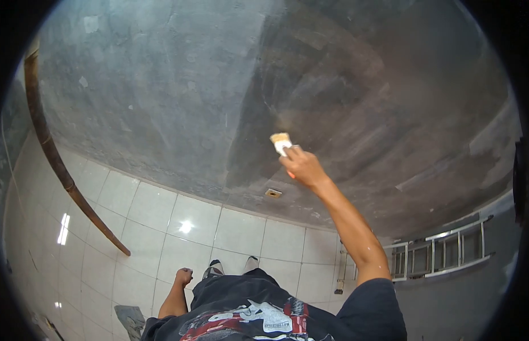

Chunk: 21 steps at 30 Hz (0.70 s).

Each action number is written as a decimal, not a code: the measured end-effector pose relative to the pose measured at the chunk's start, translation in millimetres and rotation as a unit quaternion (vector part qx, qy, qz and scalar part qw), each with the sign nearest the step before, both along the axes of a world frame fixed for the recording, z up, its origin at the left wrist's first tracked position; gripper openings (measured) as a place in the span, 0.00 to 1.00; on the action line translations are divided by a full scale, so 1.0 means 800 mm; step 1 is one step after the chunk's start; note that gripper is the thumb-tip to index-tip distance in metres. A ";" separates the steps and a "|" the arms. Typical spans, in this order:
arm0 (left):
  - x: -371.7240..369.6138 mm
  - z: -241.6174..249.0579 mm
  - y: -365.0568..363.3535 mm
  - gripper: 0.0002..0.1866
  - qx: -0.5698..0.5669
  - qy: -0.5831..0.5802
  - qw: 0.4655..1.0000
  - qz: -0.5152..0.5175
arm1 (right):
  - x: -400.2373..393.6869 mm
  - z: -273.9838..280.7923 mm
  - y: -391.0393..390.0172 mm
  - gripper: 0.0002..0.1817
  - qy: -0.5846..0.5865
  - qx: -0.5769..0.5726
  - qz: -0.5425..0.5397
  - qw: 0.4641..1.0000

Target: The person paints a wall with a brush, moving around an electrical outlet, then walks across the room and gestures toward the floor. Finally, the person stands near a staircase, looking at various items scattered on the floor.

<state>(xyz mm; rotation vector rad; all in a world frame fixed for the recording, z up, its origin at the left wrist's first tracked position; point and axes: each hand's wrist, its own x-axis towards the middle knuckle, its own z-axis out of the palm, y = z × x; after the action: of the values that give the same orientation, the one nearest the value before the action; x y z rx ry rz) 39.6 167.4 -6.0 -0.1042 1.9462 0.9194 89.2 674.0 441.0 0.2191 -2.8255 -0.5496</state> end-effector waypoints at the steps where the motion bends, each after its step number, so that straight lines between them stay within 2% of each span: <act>1: 0.006 0.002 -0.001 0.16 0.002 0.004 1.000 0.010 | 0.003 0.029 -0.004 0.06 0.085 0.031 -0.007 0.996; 4: 0.014 -0.004 -0.016 0.17 -0.004 0.009 1.000 -0.013 | 0.009 0.108 0.008 0.11 0.287 0.095 -0.030 0.953; 6: 0.019 -0.019 -0.034 0.17 -0.025 0.004 1.000 -0.017 | 0.011 0.143 0.018 0.15 0.362 0.104 -0.061 0.924; 9: 0.019 -0.030 -0.044 0.16 -0.064 -0.009 0.995 -0.074 | 0.001 0.112 0.025 0.14 0.369 0.119 -0.085 0.918; 10: 0.021 -0.017 -0.042 0.16 -0.066 -0.020 0.996 -0.062 | -0.002 0.070 0.030 0.16 0.338 0.086 -0.095 0.933; 11: 0.019 -0.009 -0.039 0.16 -0.067 -0.028 0.996 -0.047 | -0.003 0.017 0.030 0.13 0.297 -0.028 -0.134 0.945; 13: 0.017 -0.005 -0.034 0.16 -0.058 -0.025 0.997 -0.035 | 0.012 -0.045 0.015 0.06 0.114 0.036 -0.035 0.992; 14: 0.014 -0.004 -0.031 0.16 -0.051 -0.021 0.998 -0.019 | 0.017 -0.064 0.010 0.08 0.030 -0.024 -0.064 0.997; 16: 0.005 -0.003 -0.024 0.16 -0.033 0.007 0.999 -0.015 | 0.016 -0.045 -0.004 0.10 0.088 -0.027 -0.045 0.995; 21: -0.007 0.001 -0.019 0.15 -0.038 0.035 0.997 -0.052 | -0.019 0.086 -0.009 0.15 0.328 0.041 -0.039 0.943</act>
<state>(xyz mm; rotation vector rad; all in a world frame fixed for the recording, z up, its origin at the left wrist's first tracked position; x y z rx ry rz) 34.3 152.1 -5.6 -0.0148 2.0320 0.7904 74.0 666.5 509.9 -0.0583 -2.1713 -0.6183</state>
